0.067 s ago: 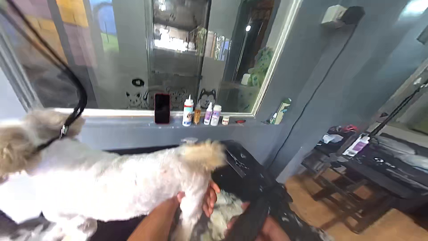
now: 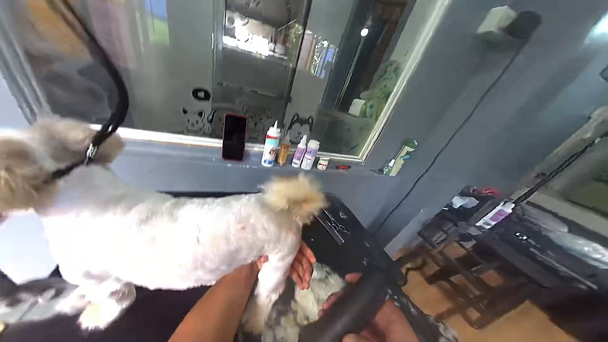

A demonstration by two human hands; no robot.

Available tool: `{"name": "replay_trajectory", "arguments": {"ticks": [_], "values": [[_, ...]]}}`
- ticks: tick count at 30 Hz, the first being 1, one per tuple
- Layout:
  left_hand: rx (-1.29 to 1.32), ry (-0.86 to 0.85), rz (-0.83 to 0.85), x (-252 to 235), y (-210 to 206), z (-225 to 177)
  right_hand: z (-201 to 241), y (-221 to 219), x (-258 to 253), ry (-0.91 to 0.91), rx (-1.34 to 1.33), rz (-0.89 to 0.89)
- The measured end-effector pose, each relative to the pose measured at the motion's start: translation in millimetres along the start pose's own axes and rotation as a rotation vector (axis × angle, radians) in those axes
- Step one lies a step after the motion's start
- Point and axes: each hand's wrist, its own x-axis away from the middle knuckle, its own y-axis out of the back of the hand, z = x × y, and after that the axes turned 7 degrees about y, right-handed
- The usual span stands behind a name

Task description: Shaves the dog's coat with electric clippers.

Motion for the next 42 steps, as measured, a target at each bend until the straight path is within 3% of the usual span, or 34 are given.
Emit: {"name": "replay_trajectory", "arguments": {"ticks": [2, 3, 7, 9, 13, 19, 22, 29, 35, 40, 42], "values": [[0.093, -0.185, 0.304, -21, 34, 36, 11, -15, -9, 0.073, 0.248, -0.008], [0.117, -0.226, 0.348, -24, 36, 42, 16, -22, -12, 0.092, 0.349, -0.006], [0.109, -0.203, 0.154, -16, 35, 64, 27, -36, -33, 0.266, 0.606, 0.204], [0.104, -0.141, 0.057, -14, 30, 46, 25, -46, -47, 0.431, 0.745, 0.3], [0.143, -0.063, -0.087, -12, 17, 14, 9, -61, -61, 0.651, 1.012, 0.327], [0.052, -0.178, -0.263, -7, 8, 3, -13, -57, -68, 0.82, 1.328, 0.368], [0.048, -0.212, -0.27, -12, 13, 2, -24, -54, -62, 0.849, 1.445, 0.449], [0.136, -0.2, -0.294, -14, 10, -4, -42, -44, -57, 0.752, 1.538, 0.68], [0.165, -0.182, -0.291, -19, 14, -5, -20, -32, -72, 0.507, 1.302, 0.832], [0.225, -0.201, -0.319, -17, 10, -11, -2, -33, -74, 0.753, 1.279, 0.691], [0.26, -0.22, -0.297, -18, 8, -12, -13, -27, -71, 0.737, 1.315, 0.693]]}}
